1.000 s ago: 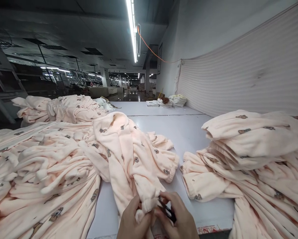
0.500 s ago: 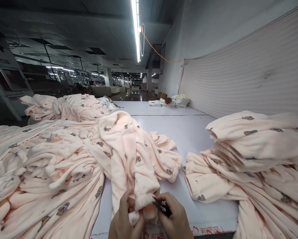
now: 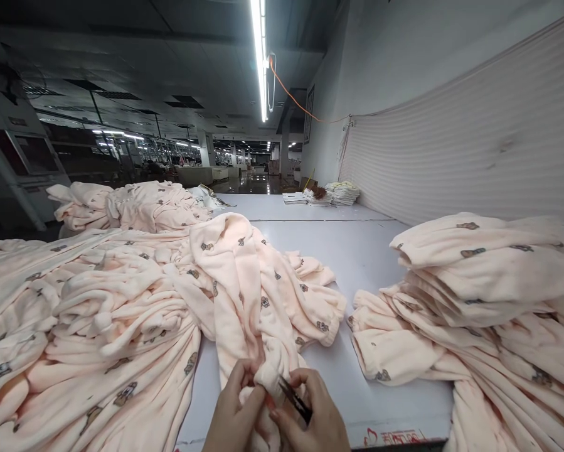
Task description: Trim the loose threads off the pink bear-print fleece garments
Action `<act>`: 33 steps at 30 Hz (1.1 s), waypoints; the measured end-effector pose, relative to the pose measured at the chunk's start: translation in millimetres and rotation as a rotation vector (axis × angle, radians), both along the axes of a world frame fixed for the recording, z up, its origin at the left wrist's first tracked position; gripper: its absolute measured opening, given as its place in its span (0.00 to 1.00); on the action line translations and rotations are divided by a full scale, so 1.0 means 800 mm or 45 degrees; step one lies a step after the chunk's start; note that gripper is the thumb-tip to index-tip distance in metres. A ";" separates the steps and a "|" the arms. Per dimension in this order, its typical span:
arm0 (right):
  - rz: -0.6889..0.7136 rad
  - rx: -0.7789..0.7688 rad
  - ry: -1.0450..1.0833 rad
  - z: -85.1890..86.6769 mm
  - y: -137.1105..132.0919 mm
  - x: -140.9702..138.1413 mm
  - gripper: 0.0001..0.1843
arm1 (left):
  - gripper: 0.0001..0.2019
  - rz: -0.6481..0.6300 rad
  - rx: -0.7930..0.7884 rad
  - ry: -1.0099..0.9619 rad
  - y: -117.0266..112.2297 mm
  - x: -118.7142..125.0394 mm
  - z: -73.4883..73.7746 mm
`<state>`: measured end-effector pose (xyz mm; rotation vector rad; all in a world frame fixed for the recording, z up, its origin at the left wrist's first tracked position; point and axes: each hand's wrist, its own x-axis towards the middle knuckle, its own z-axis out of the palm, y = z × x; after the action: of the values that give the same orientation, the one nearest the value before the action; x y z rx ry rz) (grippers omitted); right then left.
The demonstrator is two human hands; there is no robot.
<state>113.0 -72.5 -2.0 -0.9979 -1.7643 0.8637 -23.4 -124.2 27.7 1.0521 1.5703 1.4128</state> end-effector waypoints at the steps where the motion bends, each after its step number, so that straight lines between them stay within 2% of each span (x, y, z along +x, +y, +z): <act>1: -0.035 -0.033 0.010 -0.009 -0.003 -0.004 0.13 | 0.15 0.027 0.033 -0.026 -0.001 0.002 -0.003; 4: -0.099 -0.079 0.037 -0.021 -0.002 -0.011 0.10 | 0.18 0.066 0.138 0.195 -0.005 0.006 -0.002; 6: -0.141 -0.005 0.016 -0.014 0.008 -0.007 0.12 | 0.14 0.040 0.184 0.427 -0.006 0.004 0.004; 8: -0.186 0.108 -0.045 0.002 0.022 -0.001 0.12 | 0.11 -0.034 0.188 0.471 -0.005 0.000 0.008; 10: -0.178 0.199 -0.158 0.019 0.036 0.006 0.08 | 0.11 -0.152 0.123 0.249 -0.001 -0.003 0.009; 13: -0.039 0.212 -0.384 0.040 0.046 0.015 0.04 | 0.11 -0.336 -0.064 -0.374 0.002 -0.006 0.007; 16: 0.215 0.125 -0.424 0.048 0.040 0.029 0.05 | 0.13 -0.297 -0.140 -0.789 0.001 -0.005 0.011; 18: 0.346 0.154 -0.411 0.048 0.033 0.039 0.11 | 0.13 -0.257 -0.118 -0.871 0.000 -0.004 0.014; 20: 0.361 0.266 -0.456 0.047 0.028 0.045 0.16 | 0.14 -0.269 -0.107 -0.904 0.000 -0.002 0.017; 22: 0.318 0.334 -0.505 0.047 0.026 0.046 0.15 | 0.15 -0.281 -0.114 -0.919 0.001 -0.001 0.018; 25: 0.320 0.279 -0.480 0.048 0.029 0.043 0.13 | 0.14 -0.263 -0.131 -0.906 0.004 -0.001 0.019; 29: 0.325 0.359 -0.534 0.048 0.033 0.042 0.15 | 0.14 -0.303 -0.121 -0.926 0.004 0.000 0.024; 33: 0.251 0.396 -0.554 0.046 0.033 0.046 0.13 | 0.11 -0.222 -0.105 -0.987 0.004 0.003 0.032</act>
<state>149.8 -46.0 34.8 -0.8566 -2.3140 0.4841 -20.9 -121.2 53.6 0.4730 0.9336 1.3838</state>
